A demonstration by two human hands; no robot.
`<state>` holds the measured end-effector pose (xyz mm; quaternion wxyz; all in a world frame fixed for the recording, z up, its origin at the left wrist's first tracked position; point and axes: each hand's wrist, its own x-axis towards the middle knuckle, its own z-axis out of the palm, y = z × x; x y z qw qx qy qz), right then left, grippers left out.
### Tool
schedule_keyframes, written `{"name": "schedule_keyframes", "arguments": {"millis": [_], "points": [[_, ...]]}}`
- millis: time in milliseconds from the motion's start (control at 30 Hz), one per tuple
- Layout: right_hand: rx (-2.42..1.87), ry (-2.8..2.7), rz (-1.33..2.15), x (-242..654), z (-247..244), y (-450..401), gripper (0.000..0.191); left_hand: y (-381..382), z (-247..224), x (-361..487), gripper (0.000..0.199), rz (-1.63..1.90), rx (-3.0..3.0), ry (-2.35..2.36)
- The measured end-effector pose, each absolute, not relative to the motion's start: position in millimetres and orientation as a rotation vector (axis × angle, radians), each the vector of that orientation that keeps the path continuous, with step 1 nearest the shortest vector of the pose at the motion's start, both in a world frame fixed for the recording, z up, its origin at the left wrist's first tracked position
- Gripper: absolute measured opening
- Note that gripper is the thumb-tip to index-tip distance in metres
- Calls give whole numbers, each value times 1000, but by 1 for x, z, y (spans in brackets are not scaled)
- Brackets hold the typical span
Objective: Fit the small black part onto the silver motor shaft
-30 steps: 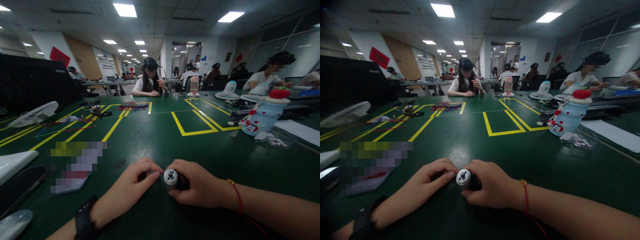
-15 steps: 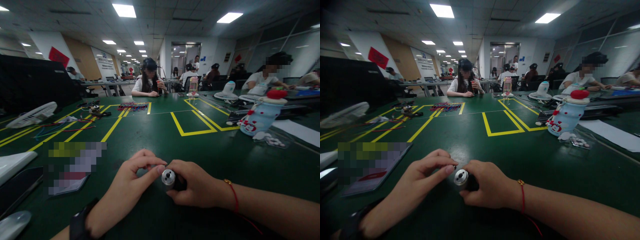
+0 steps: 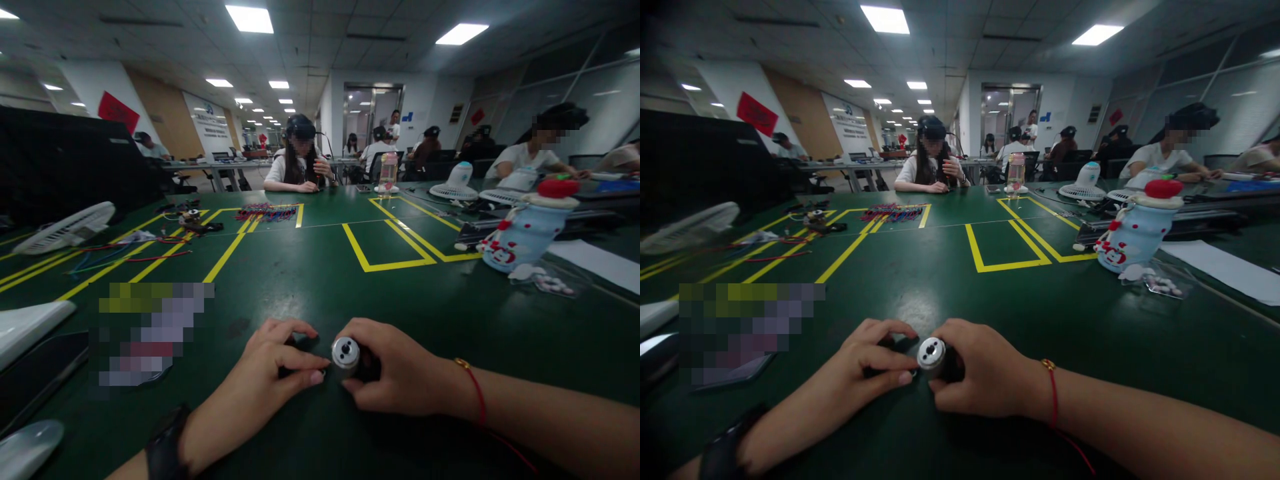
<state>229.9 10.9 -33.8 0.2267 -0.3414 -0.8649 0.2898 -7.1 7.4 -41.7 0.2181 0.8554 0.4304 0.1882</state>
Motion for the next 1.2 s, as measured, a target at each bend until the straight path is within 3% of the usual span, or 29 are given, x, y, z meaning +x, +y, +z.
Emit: {"name": "schedule_keyframes", "arguments": {"millis": [300, 533, 800, 1200], "points": [[-937, -2374, 802, 230, -30, 10, 32, 14, -30, -11, 24, 737, 1959, 1347], [-945, -2371, 796, 229, -29, 9, 31, 17, -35, -13, 17, 683, 2170, 1209], [-951, -2345, 779, 229, -30, 9, 31, 14, -32, -13, 24, 631, 2202, 1193], [-926, -2349, 792, 228, -32, 10, 31, 4, -26, -4, 12, 517, 2309, 1144]]}}
